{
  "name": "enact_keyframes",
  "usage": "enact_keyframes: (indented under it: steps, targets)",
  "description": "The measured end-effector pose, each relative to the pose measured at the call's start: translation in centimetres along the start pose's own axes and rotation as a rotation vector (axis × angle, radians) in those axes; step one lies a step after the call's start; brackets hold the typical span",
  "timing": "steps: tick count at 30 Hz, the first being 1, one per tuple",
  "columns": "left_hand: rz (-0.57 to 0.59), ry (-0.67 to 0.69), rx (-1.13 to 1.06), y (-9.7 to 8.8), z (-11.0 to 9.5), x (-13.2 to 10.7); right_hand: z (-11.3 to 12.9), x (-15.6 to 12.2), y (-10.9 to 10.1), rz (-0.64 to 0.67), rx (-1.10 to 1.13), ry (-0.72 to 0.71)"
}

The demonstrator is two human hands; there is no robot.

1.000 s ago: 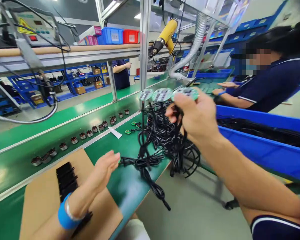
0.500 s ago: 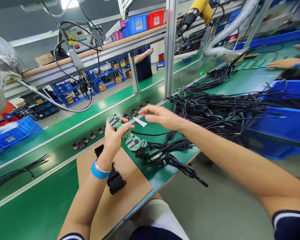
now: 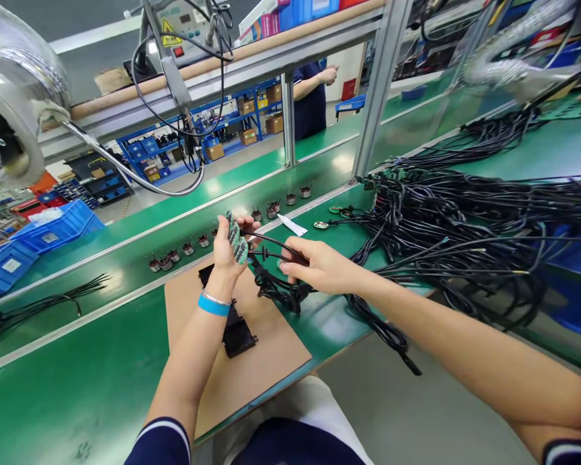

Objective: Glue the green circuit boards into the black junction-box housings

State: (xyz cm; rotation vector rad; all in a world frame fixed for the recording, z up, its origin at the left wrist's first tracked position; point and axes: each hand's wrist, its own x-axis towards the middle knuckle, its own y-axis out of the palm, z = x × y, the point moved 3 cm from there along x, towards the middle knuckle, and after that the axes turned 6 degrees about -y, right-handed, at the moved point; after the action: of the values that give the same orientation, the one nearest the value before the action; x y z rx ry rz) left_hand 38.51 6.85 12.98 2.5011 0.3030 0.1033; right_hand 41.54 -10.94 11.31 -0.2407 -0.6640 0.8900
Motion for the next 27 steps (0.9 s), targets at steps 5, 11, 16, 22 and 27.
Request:
enact_keyframes:
  steps: [5, 11, 16, 22, 27]
  targets:
    - [0.087, -0.124, 0.136, -2.2, 2.8, -2.1, 1.8, 1.5, -1.7, -0.160, -0.131, -0.053]
    - [0.147, 0.062, 0.173, -2.2, 4.0, -5.1, 3.7, 1.7, 0.6, 0.001, -0.177, -0.077]
    - [0.151, 0.043, 0.086, -2.9, 2.5, -5.0, 3.6, 1.1, -0.1, -0.030, -0.216, 0.022]
    - [0.168, 0.024, 0.084, -2.7, 1.1, -5.4, 0.7, -0.5, 1.1, 0.096, -0.204, 0.179]
    - [0.162, 0.025, 0.110, -1.7, 0.8, -5.7, -1.2, -1.9, 3.2, 0.250, -0.260, 0.207]
